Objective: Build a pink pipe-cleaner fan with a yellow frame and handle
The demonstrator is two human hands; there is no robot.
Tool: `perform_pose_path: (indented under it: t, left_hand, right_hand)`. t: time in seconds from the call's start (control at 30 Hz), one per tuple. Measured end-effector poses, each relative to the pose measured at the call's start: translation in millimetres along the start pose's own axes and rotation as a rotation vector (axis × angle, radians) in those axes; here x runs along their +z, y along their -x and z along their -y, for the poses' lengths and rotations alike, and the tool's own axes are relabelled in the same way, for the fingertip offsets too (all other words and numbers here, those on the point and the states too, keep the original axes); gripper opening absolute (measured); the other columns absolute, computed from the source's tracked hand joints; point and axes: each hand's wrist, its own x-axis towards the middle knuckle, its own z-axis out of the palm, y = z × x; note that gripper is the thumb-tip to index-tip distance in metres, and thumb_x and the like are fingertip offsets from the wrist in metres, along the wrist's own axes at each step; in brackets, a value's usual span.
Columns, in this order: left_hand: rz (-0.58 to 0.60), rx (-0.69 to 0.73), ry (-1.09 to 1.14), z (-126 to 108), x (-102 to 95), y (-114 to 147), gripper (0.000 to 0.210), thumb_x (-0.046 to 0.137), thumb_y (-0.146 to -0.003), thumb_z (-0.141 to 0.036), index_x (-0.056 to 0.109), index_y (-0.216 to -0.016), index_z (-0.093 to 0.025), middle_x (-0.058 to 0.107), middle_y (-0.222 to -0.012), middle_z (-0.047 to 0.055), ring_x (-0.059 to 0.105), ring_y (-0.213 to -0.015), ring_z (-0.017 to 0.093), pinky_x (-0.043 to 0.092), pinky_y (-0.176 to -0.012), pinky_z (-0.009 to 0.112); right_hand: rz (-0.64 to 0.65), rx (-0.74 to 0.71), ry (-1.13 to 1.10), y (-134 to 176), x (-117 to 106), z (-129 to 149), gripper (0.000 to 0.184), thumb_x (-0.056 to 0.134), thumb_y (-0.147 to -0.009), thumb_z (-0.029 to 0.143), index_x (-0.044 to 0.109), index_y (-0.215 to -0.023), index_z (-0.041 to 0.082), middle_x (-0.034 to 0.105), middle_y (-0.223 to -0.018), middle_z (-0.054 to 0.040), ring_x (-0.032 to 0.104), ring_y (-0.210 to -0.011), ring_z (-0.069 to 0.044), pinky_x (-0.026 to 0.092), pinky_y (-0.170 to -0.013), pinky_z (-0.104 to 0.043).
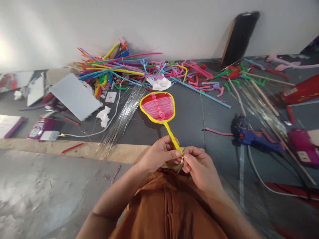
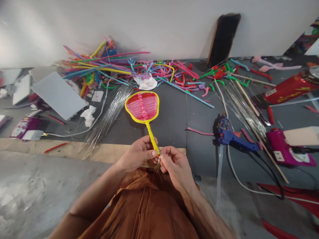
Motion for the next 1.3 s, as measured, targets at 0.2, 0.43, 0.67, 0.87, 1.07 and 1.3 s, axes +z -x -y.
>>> perform_pose_path:
  t: [0.2,0.43,0.67,0.87,1.07,1.3]
  left_hand:
    - [-0.007,-0.016,-0.014,-1,2.1,-1,0.040,0.082,-0.067,-0.029,0.051,-0.089,-0.016,0.062,-0.069,-0.002,0.058,-0.059,0.009,0.046,-0.058,0.021]
    - [-0.072,-0.016,-0.012,0,6.7,-4,0.043,0.084,-0.064,-0.029,0.053,-0.089,-0.015,0.063,-0.069,-0.002,0.060,-0.061,0.009,0.048,-0.061,0.022]
    - [-0.097,-0.008,0.087,1,8.5,-6,0.042,0.085,-0.063,-0.027,0.053,-0.088,-0.015,0.064,-0.068,-0.002,0.060,-0.060,0.008,0.048,-0.061,0.021]
    - [-0.073,-0.021,0.101,-3,9.6,-3,0.038,0.083,-0.066,-0.026,0.054,-0.088,-0.015,0.063,-0.067,-0.002,0.060,-0.059,0.008,0.047,-0.060,0.021]
    - [-0.062,-0.001,0.089,-2,8.8,-2,0.036,0.082,-0.067,-0.026,0.055,-0.088,-0.015,0.063,-0.070,-0.001,0.059,-0.060,0.009,0.047,-0.060,0.021]
    - [-0.067,0.005,0.084,0,6.1,-1,0.035,0.082,-0.067,-0.024,0.056,-0.090,-0.015,0.061,-0.073,-0.002,0.057,-0.060,0.007,0.046,-0.058,0.019]
  right_hand:
    - [-0.009,-0.002,0.037,-2,-6,-3,0.017,0.067,-0.074,0.029,0.055,-0.067,0.018,0.050,-0.051,0.0062,0.035,-0.041,-0.004,0.031,-0.041,-0.018]
    - [-0.203,-0.348,0.591,9,-4,2,0.009,0.062,-0.078,0.027,0.062,-0.073,0.020,0.062,-0.062,0.0019,0.053,-0.051,-0.010,0.043,-0.050,-0.021]
    - [-0.142,-0.640,0.738,7,-12,-1,0.004,0.059,-0.084,0.022,0.062,-0.086,0.023,0.064,-0.084,-0.0012,0.062,-0.074,-0.014,0.052,-0.067,-0.026]
    - [-0.127,-0.600,0.720,6,-18,-7,0.013,0.061,-0.084,0.023,0.060,-0.096,0.025,0.060,-0.097,-0.0052,0.062,-0.085,-0.018,0.054,-0.073,-0.033]
    - [-0.101,-0.612,0.779,5,-21,-5,0.014,0.059,-0.085,0.022,0.062,-0.099,0.025,0.063,-0.099,-0.0064,0.063,-0.089,-0.020,0.053,-0.078,-0.035]
    - [-0.037,-0.566,0.807,2,-21,5,0.005,0.059,-0.087,0.024,0.064,-0.089,0.025,0.065,-0.099,-0.0037,0.063,-0.088,-0.017,0.051,-0.080,-0.031]
